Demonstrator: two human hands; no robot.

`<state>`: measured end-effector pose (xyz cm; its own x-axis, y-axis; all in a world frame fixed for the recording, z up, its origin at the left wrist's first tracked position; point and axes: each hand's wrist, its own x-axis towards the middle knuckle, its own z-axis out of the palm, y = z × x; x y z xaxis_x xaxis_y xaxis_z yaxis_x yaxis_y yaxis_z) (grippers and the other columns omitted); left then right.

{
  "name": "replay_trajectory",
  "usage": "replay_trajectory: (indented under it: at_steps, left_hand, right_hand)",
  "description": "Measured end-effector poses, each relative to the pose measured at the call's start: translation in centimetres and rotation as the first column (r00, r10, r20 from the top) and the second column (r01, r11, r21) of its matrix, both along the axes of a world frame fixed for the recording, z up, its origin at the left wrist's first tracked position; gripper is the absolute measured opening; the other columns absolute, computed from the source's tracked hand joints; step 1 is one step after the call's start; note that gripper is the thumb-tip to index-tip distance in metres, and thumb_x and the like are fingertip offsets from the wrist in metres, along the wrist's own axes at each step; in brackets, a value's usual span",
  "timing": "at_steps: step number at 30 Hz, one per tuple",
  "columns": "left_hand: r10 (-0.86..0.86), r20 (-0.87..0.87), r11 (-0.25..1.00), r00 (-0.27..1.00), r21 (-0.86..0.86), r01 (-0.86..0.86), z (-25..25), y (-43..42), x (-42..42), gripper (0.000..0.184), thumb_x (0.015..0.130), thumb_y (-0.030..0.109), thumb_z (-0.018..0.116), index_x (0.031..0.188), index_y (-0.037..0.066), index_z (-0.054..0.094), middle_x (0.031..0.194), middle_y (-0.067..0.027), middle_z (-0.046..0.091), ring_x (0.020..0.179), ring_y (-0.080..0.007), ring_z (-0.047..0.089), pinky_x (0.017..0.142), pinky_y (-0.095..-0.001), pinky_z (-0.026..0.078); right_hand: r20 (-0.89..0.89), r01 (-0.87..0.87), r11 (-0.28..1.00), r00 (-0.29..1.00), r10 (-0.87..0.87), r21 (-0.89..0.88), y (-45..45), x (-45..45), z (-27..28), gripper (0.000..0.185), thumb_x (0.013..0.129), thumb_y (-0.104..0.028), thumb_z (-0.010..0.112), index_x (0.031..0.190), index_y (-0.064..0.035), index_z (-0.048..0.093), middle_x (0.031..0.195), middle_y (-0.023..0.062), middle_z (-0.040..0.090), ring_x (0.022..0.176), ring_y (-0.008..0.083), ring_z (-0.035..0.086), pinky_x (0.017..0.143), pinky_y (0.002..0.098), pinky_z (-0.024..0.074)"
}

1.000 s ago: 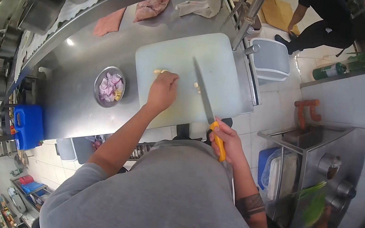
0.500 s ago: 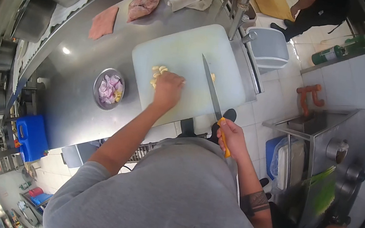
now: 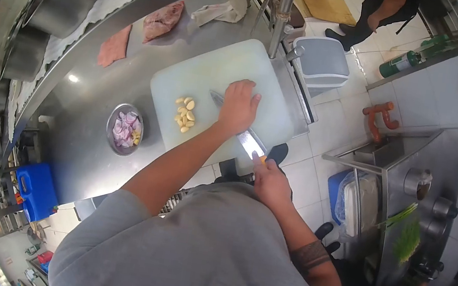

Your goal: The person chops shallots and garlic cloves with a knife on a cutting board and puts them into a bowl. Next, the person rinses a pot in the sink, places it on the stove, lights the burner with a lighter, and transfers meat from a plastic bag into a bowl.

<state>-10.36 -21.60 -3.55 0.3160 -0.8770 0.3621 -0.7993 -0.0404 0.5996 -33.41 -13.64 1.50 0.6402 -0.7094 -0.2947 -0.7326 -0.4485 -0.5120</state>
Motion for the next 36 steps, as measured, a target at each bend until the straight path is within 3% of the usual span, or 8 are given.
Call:
replay_trajectory:
  at_steps: [7,11,18,20,22,24,26,36]
  left_hand:
    - [-0.101,0.198,0.988,0.975,0.132,0.076,-0.8,-0.6,-0.6,0.043,0.102,0.025,0.061,0.133,-0.003,0.052,0.141,-0.0202,0.051,0.131,-0.0406,0.045,0.119,-0.0525,0.032]
    - [-0.099,0.227,0.989,0.969,0.127,0.071,-0.1,-0.8,-0.2,0.045,0.102,0.026,0.060,0.134,-0.003,0.051,0.142,-0.0187,0.051,0.133,-0.0397,0.044,0.120,-0.0522,0.031]
    - [0.084,-0.222,0.991,0.971,-0.085,-0.105,2.8,3.4,3.5,0.025,0.099,0.012,0.060,0.122,0.001,0.060,0.128,-0.0194,0.061,0.115,-0.0392,0.057,0.105,-0.0526,0.044]
    - [0.122,-0.372,0.985,0.920,-0.065,-0.157,3.0,5.9,4.1,0.021,0.099,0.009,0.060,0.118,0.001,0.063,0.125,-0.0199,0.063,0.109,-0.0392,0.059,0.100,-0.0510,0.047]
    - [-0.066,-0.203,0.996,0.977,0.053,0.078,2.0,8.9,3.8,0.019,0.098,0.008,0.063,0.115,0.001,0.064,0.120,-0.0196,0.065,0.107,-0.0386,0.061,0.095,-0.0471,0.051]
    - [-0.058,-0.314,0.996,0.948,0.044,0.075,2.8,10.8,2.2,0.018,0.097,0.007,0.064,0.113,0.002,0.065,0.118,-0.0187,0.066,0.107,-0.0386,0.062,0.095,-0.0472,0.051]
    - [-0.054,-0.428,0.997,0.902,0.034,0.075,3.0,11.2,1.1,0.017,0.095,0.006,0.065,0.112,0.002,0.066,0.115,-0.0178,0.067,0.108,-0.0385,0.062,0.095,-0.0472,0.051]
    - [0.281,0.148,0.955,0.948,0.057,-0.292,1.7,12.0,8.4,0.025,0.087,0.007,0.068,0.112,0.007,0.068,0.112,-0.0126,0.068,0.106,-0.0357,0.060,0.093,-0.0484,0.048]
  right_hand:
    - [-0.021,-0.058,0.996,0.998,0.056,-0.067,-0.6,0.4,-0.8,0.054,0.100,-0.014,0.060,0.153,-0.0202,0.056,0.098,0.0165,0.062,0.071,0.0379,0.068,0.066,0.0477,0.0581]
    - [-0.075,-0.066,0.997,0.995,0.069,0.036,-1.1,0.4,-0.7,0.063,0.096,-0.013,0.061,0.157,-0.0202,0.050,0.113,0.0219,0.064,0.087,0.0417,0.071,0.076,0.0494,0.0595]
    - [0.388,0.019,0.940,0.908,-0.159,0.340,-1.2,-1.1,-1.4,0.055,0.106,-0.015,0.055,0.161,-0.0192,0.047,0.095,0.0168,0.067,0.070,0.0251,0.065,0.065,0.0424,0.0574]
    - [0.168,0.072,0.299,0.693,-0.702,0.952,-1.8,-0.8,0.9,0.053,0.109,-0.017,0.054,0.161,-0.0190,0.047,0.086,0.0105,0.065,0.058,0.0163,0.054,0.050,0.0333,0.0495]
    - [0.166,0.000,0.212,0.622,-0.765,0.977,-1.6,-0.4,1.8,0.052,0.110,-0.018,0.051,0.162,-0.0181,0.045,0.087,0.0088,0.063,0.052,0.0146,0.050,0.044,0.0269,0.0416]
    - [0.109,-0.105,0.059,0.560,-0.821,0.993,-1.5,-0.4,2.0,0.052,0.111,-0.020,0.049,0.163,-0.0164,0.042,0.087,0.0120,0.063,0.053,0.0153,0.050,0.044,0.0279,0.0415]
    - [0.102,-0.119,0.042,0.559,-0.823,0.992,-1.4,-0.2,2.0,0.053,0.111,-0.020,0.049,0.164,-0.0154,0.041,0.087,0.0127,0.063,0.052,0.0156,0.050,0.043,0.0280,0.0410]
    - [0.051,-0.013,0.058,0.689,-0.723,0.998,-1.3,-1.9,1.5,0.052,0.111,-0.021,0.052,0.162,-0.0138,0.044,0.086,0.0114,0.064,0.050,0.0142,0.049,0.042,0.0275,0.0403]
